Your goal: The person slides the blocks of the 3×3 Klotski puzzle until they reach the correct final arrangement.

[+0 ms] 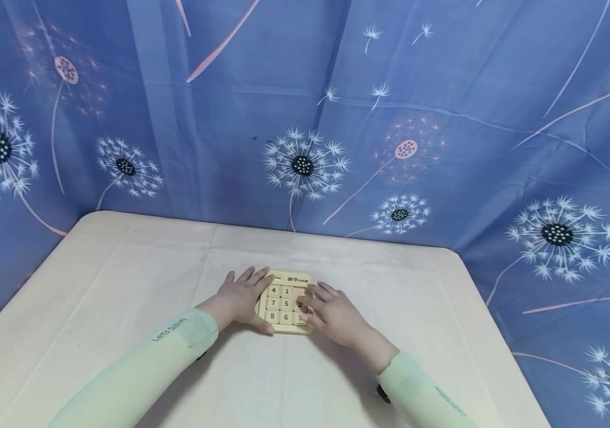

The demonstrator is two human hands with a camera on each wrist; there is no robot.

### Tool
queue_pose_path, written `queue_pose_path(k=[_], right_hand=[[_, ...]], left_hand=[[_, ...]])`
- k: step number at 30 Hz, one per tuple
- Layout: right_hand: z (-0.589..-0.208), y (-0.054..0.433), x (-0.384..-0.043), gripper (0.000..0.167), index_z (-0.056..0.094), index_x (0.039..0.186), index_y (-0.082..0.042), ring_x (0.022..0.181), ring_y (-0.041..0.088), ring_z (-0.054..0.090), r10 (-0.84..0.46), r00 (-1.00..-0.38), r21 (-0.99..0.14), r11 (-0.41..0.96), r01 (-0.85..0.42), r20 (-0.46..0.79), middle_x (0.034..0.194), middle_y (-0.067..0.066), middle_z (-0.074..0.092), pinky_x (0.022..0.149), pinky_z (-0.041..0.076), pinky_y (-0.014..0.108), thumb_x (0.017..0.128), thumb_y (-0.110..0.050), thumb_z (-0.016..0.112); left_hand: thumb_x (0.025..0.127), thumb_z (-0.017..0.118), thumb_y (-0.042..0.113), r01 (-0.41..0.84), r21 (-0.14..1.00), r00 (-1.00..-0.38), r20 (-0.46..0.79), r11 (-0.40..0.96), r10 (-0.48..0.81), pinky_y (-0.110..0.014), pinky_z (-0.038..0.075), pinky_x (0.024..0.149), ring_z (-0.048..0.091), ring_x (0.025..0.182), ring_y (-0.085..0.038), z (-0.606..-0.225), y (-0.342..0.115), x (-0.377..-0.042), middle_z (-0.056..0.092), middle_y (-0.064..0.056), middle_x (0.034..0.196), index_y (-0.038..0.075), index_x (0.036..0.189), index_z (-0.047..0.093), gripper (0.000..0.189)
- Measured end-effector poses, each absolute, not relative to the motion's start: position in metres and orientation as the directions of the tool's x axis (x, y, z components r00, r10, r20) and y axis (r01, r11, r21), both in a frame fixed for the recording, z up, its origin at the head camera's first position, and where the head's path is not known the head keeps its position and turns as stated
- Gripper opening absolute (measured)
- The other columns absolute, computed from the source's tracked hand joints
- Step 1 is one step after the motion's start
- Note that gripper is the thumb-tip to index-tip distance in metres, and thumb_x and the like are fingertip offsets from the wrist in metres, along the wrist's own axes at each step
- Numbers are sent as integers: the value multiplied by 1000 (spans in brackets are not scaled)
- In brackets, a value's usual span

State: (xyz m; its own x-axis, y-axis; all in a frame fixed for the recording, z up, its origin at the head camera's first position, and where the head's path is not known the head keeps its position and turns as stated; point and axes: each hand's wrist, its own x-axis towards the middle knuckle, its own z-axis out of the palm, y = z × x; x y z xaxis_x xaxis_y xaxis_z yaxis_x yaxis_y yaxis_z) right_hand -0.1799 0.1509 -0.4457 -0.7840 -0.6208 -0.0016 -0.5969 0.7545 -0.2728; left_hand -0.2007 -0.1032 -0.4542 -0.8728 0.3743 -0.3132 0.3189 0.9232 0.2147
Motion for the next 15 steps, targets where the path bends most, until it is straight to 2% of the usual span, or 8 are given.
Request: queue_pose_path(k=[8, 15], right_hand=[[-449, 158, -165, 50, 58, 146, -17, 151, 47, 35, -565, -820, -274, 806, -525, -88, 160, 20, 44, 115, 33, 77, 104, -44, 53], [-449, 160, -158, 52, 57, 146, -14, 151, 47, 36, -555, -827, -273, 812, -515, -91, 159, 20, 46, 115, 34, 77, 104, -44, 54]], left_hand=[[69, 80, 74, 317, 216, -874, -311, 924, 373, -68, 19, 128, 17, 161, -38, -454, -102, -200, 16, -5, 175, 17, 164, 25, 124], [69, 80, 73, 309, 222, -876, -314, 925, 367, -68, 18, 128, 17, 161, -38, -452, -102, -200, 17, -6, 174, 16, 164, 25, 124]])
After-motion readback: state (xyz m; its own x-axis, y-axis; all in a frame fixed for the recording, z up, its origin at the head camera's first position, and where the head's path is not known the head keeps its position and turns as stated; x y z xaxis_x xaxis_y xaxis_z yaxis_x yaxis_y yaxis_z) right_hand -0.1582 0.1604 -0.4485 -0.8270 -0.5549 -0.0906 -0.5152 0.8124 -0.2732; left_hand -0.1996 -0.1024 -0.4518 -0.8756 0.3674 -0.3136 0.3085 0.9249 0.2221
